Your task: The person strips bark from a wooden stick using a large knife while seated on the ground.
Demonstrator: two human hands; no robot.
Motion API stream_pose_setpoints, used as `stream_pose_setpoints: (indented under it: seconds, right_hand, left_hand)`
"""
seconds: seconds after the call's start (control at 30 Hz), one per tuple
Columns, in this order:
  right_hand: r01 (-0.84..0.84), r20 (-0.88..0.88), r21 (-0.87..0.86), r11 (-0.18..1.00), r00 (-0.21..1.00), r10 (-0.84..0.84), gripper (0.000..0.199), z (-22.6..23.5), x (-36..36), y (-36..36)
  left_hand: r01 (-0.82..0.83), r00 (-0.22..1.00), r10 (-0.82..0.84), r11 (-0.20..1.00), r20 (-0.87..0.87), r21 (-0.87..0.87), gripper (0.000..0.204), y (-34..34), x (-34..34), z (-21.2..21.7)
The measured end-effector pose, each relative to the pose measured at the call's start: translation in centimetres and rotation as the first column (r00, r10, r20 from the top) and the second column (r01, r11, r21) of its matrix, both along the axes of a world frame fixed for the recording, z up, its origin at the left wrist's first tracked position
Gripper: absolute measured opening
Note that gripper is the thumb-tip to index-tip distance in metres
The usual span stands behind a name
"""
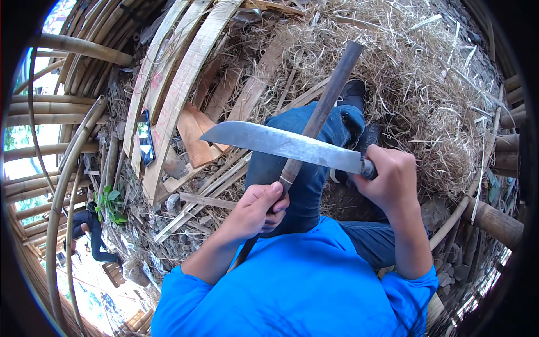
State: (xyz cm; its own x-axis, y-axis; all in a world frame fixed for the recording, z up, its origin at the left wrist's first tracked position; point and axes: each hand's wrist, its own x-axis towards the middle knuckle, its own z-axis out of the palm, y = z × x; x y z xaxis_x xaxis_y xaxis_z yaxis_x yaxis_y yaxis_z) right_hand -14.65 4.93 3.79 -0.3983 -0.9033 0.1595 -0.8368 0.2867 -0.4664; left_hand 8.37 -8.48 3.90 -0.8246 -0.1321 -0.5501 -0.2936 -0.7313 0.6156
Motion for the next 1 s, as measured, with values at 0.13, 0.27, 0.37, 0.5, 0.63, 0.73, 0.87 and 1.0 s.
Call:
stream_pose_setpoints:
  seconds: [0.13,0.27,0.37,0.5,0.63,0.73,0.87,1.0]
  right_hand:
    - [-0.036,-0.080,0.014,0.999,0.996,0.037,0.030,0.0,-0.5,-0.1]
    - [-0.009,-0.129,-0.008,1.000,0.992,0.008,0.027,-1.4,-1.0,-0.8]
    - [0.083,-0.116,-0.045,0.996,0.989,-0.088,0.027,-1.7,-3.3,-1.1]
    - [0.155,-0.113,-0.046,0.987,0.981,-0.159,0.027,-2.1,-4.4,-1.3]
    - [0.140,-0.139,-0.063,0.988,0.979,-0.148,0.028,-2.4,-4.9,-2.0]
    - [0.153,-0.137,-0.037,0.988,0.978,-0.156,0.027,-2.6,-4.9,-2.5]
    - [0.506,-0.156,0.144,0.850,0.860,-0.486,0.022,-2.6,-9.7,-3.0]
    - [0.547,-0.103,0.248,0.800,0.836,-0.540,0.026,-5.9,-12.7,0.9]
  left_hand:
    - [0.009,1.000,-0.009,1.000,-0.012,-0.008,0.047,0.0,0.1,-0.1]
    - [0.001,1.000,-0.002,0.999,-0.014,-0.040,0.046,0.3,0.1,0.1]
    - [0.000,1.000,0.000,1.000,-0.018,-0.021,0.046,0.2,0.1,0.1]
    - [0.001,1.000,-0.001,0.999,-0.015,-0.042,0.045,0.3,0.0,-0.2]
    - [-0.017,1.000,0.016,0.997,-0.011,-0.074,0.045,0.2,0.1,0.1]
    - [-0.025,1.000,0.026,0.999,0.000,-0.047,0.045,0.1,0.0,-0.2]
    - [-0.020,1.000,0.020,0.997,-0.001,-0.080,0.045,0.4,0.3,0.0]
    - [0.017,1.000,-0.017,1.000,-0.017,0.001,0.045,0.6,0.1,-0.4]
